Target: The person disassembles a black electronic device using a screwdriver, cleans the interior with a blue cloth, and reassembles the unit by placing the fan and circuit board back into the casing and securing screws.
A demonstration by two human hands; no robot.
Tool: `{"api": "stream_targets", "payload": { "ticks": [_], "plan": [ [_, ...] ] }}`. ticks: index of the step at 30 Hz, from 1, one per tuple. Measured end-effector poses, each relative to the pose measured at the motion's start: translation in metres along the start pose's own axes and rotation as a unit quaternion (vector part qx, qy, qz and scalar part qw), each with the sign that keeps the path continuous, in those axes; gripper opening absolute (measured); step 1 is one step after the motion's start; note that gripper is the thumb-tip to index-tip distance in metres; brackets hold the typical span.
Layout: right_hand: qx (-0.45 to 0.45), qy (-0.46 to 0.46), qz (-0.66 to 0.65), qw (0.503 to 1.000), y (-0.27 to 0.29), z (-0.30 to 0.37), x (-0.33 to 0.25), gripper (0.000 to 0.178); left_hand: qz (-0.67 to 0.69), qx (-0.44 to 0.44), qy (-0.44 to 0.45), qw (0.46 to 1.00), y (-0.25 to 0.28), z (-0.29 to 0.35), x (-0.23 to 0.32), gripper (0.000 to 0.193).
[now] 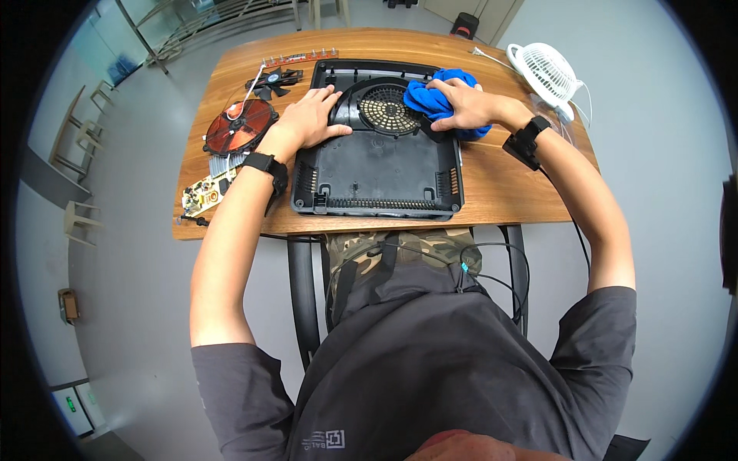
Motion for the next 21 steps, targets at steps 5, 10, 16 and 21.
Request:
{"api": "stream_targets", "payload": {
  "ticks": [5,10,16,21],
  "plan": [
    [-0.005,0.005,0.004,1.0,0.001,0.006,-0.011,0.088,0.021,0.023,-0.021,0.999,0.005,0.001,0.005,0.091],
    [0.003,-0.003,0.001,1.0,-0.005,0.002,-0.015,0.081,0.006,0.033,-0.032,0.999,0.002,0.001,0.003,0.091],
    [0.012,-0.027,0.009,1.0,-0.006,-0.003,-0.015,0.075,0.012,0.038,-0.036,0.999,0.002,0.0,0.002,0.092],
    [0.052,0.009,-0.061,0.997,0.0,-0.007,0.001,0.061,0.012,0.026,-0.029,0.999,0.004,0.001,0.005,0.092]
  ]
}}
Point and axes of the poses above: each hand's wrist, its own z-axis away from the middle knuckle, its own y-axis out of the back of the hand, x = y × z, the point moved 8 cm from there along -z, towards the middle knuckle, and after that the axes turned 1 degree about -z, right-handed, at the moved point
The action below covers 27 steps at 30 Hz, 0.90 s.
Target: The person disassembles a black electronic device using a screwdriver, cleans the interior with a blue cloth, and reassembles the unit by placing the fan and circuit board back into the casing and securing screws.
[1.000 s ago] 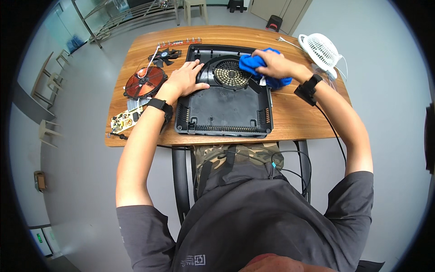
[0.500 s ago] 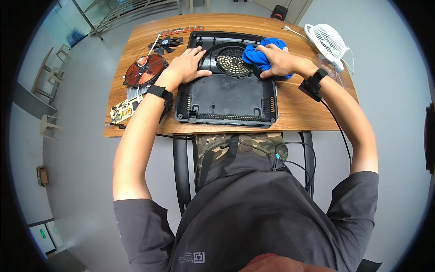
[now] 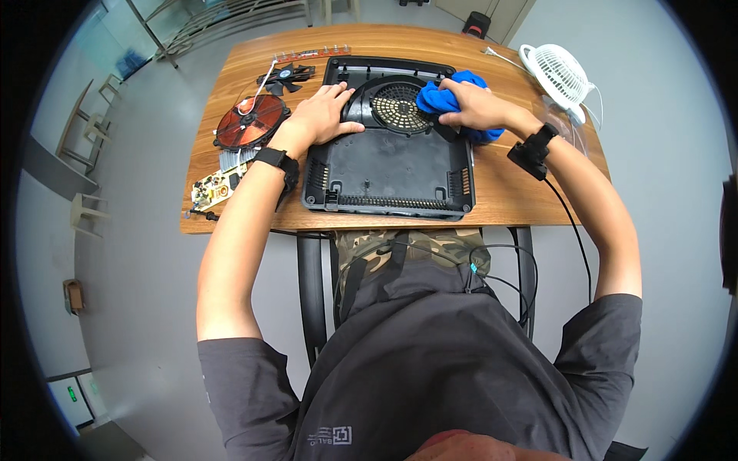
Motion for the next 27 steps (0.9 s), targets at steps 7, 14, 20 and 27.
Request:
{"api": "stream_targets", "payload": {
  "ticks": [7,14,20,27],
  "plan": [
    [0.142,0.033,0.024,0.989,0.06,-0.046,-0.004,0.047,0.009,-0.008,0.009,1.0,-0.01,-0.009,-0.007,0.092],
    [0.021,0.027,0.123,0.992,0.019,-0.121,-0.049,0.056,0.027,0.02,-0.009,0.999,-0.001,0.0,-0.003,0.091],
    [-0.005,0.063,0.113,0.992,0.002,-0.137,-0.035,0.062,0.018,0.034,-0.015,0.999,0.001,0.0,-0.001,0.09],
    [-0.015,0.053,0.132,0.99,-0.001,-0.136,-0.04,0.046,0.007,0.004,0.012,1.0,0.001,0.001,0.002,0.089]
  ]
}}
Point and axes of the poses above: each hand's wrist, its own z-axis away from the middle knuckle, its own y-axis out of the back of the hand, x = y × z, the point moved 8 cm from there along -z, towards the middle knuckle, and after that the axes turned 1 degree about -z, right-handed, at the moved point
